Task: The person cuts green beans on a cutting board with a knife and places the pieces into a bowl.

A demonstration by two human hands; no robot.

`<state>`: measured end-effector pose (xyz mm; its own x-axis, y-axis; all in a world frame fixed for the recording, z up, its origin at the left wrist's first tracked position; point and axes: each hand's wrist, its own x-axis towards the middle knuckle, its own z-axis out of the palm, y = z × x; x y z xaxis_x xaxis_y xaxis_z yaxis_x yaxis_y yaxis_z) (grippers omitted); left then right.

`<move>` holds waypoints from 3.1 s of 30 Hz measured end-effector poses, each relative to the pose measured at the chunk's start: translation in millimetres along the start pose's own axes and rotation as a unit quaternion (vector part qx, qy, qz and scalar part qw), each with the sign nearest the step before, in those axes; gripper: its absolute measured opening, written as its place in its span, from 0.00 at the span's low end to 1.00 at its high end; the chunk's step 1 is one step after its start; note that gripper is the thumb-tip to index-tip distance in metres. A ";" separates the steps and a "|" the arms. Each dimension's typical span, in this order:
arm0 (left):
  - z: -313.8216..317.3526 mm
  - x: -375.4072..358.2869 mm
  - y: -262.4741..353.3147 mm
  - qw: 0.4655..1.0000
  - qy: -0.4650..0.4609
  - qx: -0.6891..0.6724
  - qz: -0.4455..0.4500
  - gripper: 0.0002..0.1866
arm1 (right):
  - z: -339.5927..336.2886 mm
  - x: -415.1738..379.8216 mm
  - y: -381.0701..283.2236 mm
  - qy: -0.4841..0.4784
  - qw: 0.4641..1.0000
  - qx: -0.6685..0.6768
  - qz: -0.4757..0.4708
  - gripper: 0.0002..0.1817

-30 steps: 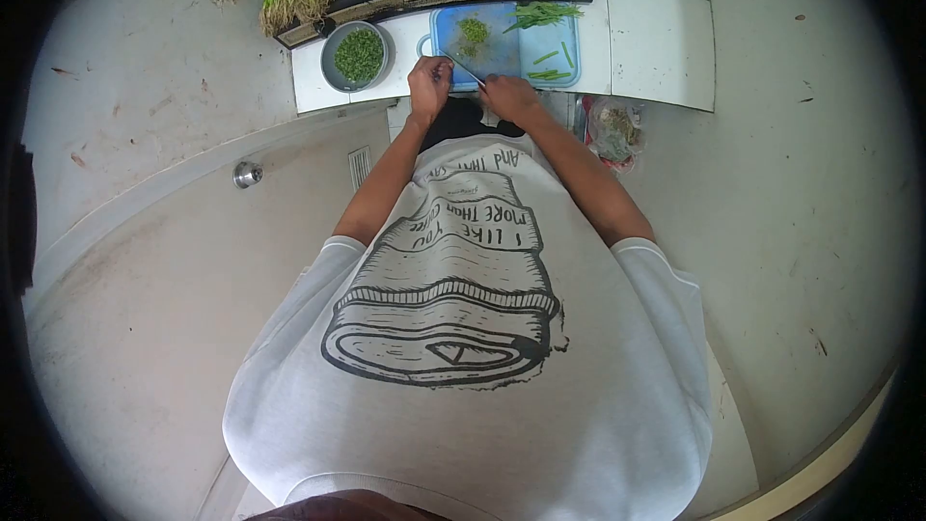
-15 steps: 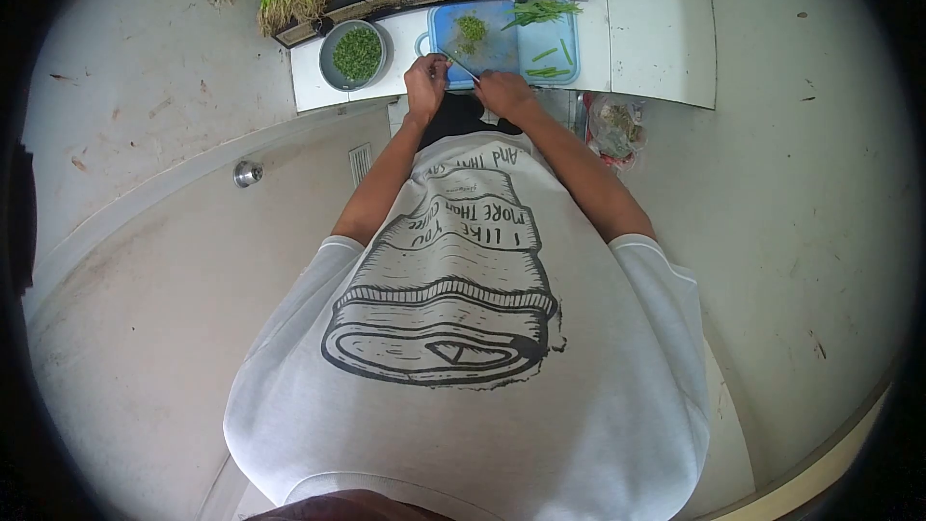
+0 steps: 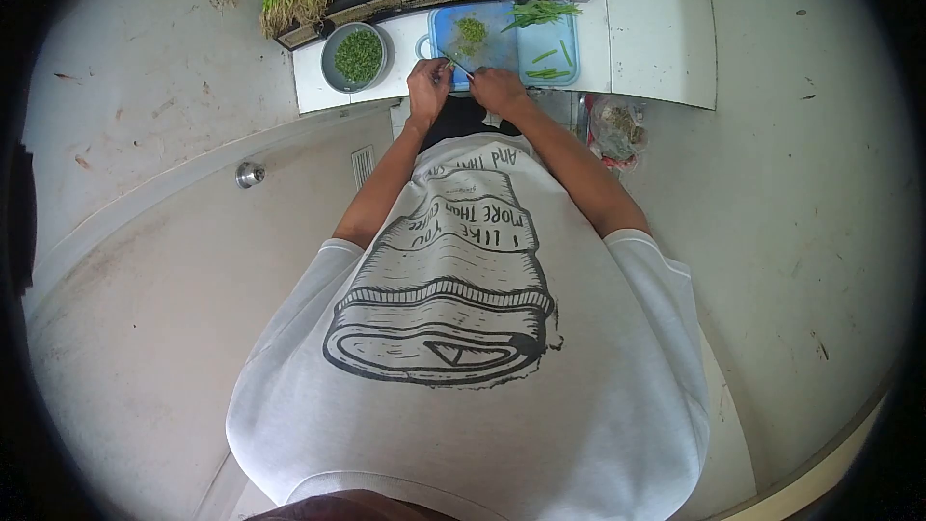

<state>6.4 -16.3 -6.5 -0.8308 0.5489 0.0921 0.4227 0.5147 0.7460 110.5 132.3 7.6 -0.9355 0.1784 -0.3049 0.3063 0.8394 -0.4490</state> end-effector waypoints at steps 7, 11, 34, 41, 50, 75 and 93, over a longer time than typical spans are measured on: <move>1.4 1.8 0.9 1.000 0.011 -0.010 -0.003 0.07 | -0.7 -3.8 1.4 0.003 1.000 0.021 -0.001 0.21; 0.4 4.2 2.5 1.000 0.011 -0.026 -0.006 0.06 | -1.2 -13.3 9.0 0.000 1.000 0.017 0.002 0.21; -2.1 4.1 2.5 0.999 0.009 -0.039 0.012 0.04 | 0.2 -8.3 17.9 -0.026 0.999 0.015 -0.036 0.22; -1.7 4.3 0.9 0.999 0.007 -0.038 0.008 0.04 | 7.2 -3.6 15.1 0.018 0.999 0.009 -0.047 0.22; -6.6 6.1 -0.8 0.999 -0.014 -0.043 0.013 0.06 | 3.8 -9.2 16.8 -0.015 0.999 -0.009 -0.029 0.23; -2.9 0.8 -4.3 1.000 0.001 -0.004 0.004 0.06 | -1.2 -13.1 19.3 0.000 1.000 -0.014 -0.027 0.20; -7.8 49.9 -3.3 0.987 -0.129 -0.017 0.091 0.05 | -3.1 -16.2 30.1 0.028 0.997 0.041 0.061 0.25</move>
<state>-39.3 4.2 0.8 -0.6207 0.7818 0.0594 0.5407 0.3719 0.7546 134.3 156.2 1.6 -0.8978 0.3081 -0.3147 0.4304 0.7654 -0.4785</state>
